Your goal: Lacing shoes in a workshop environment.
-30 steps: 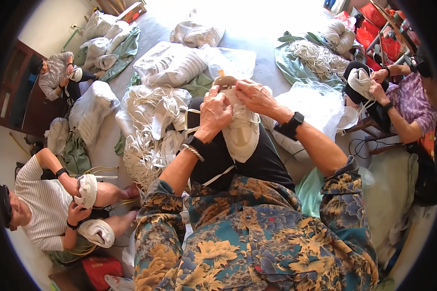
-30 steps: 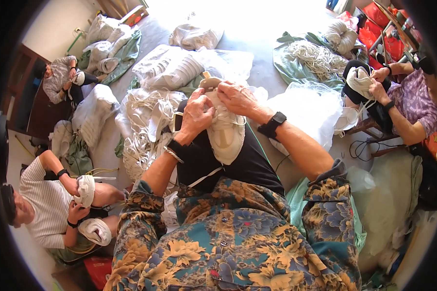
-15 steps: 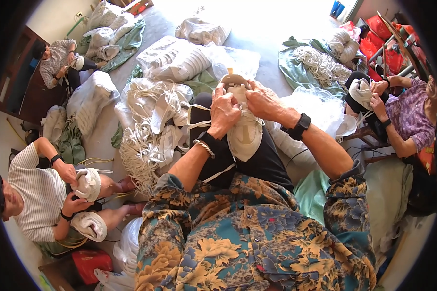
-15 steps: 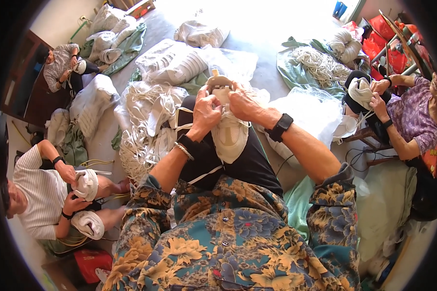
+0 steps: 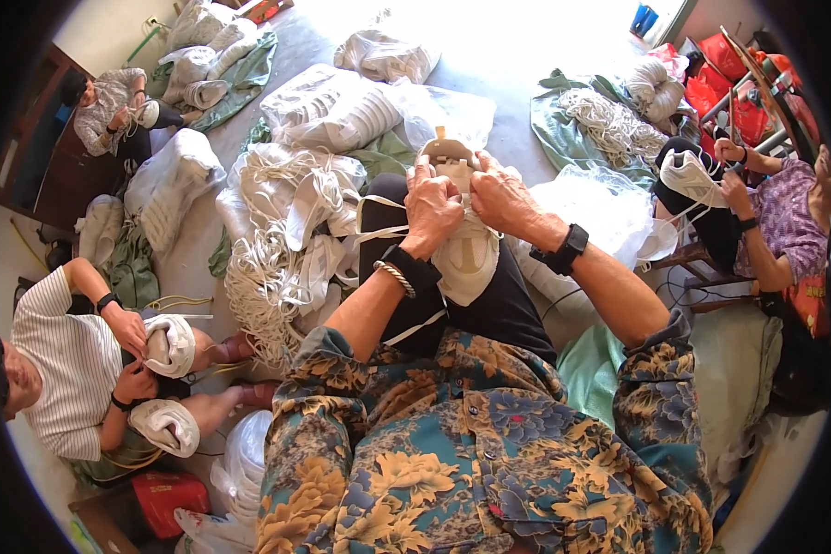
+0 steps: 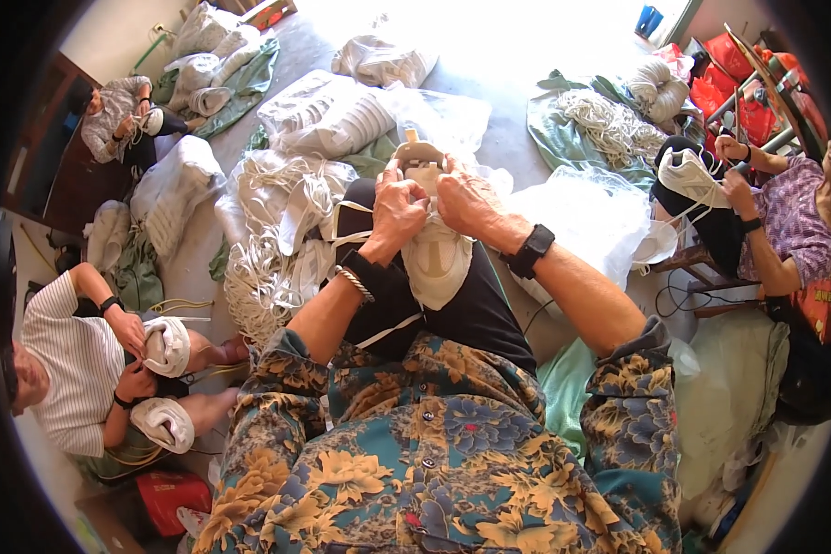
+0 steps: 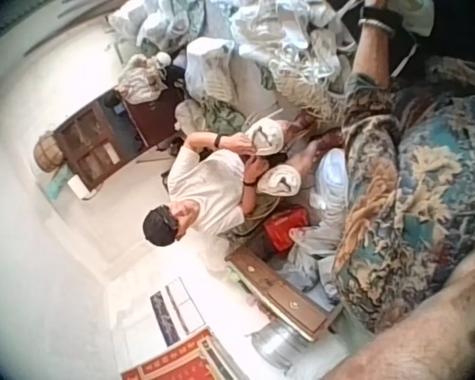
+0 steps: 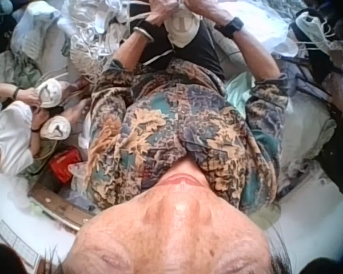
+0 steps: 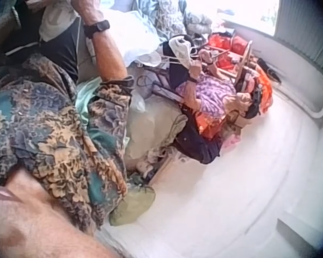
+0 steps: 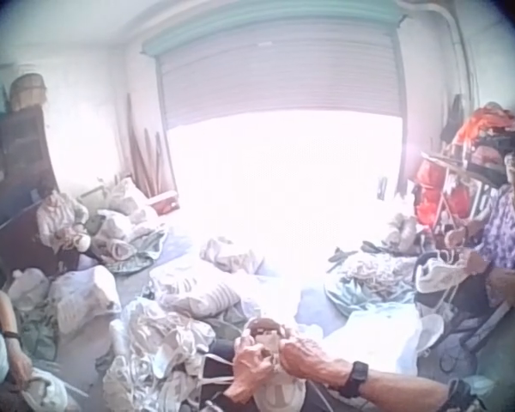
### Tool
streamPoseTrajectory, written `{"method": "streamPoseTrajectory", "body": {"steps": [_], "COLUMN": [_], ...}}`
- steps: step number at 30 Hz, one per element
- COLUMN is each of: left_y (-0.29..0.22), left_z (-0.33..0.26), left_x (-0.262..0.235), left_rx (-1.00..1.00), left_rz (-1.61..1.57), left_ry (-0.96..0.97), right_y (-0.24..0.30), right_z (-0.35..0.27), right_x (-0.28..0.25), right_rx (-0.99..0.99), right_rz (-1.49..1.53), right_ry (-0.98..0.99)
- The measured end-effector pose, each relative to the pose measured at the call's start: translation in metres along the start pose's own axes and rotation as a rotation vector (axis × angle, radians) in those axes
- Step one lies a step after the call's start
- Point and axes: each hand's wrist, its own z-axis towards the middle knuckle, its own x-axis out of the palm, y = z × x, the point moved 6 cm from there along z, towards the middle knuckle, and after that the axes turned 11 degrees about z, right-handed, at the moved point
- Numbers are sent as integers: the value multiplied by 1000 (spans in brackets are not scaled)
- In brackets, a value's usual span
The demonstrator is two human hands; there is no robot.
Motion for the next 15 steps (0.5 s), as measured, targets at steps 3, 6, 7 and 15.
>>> {"method": "streamPoseTrajectory", "body": {"steps": [3, 6, 7, 15], "left_y": [4, 9, 9, 13], "left_z": [1, 1, 1, 2], "left_x": [3, 4, 4, 0], "left_rx": [-6, 5, 18, 40], "left_rz": [-63, -130, -147, -190], "left_ry": [36, 56, 57, 64], "right_y": [0, -2, -4, -11], "right_z": [1, 5, 7, 16], "right_x": [1, 4, 5, 11], "right_rx": [23, 68, 100, 127], "right_rz": [-2, -14, -32, 26], "right_ry": [22, 70, 96, 280]}}
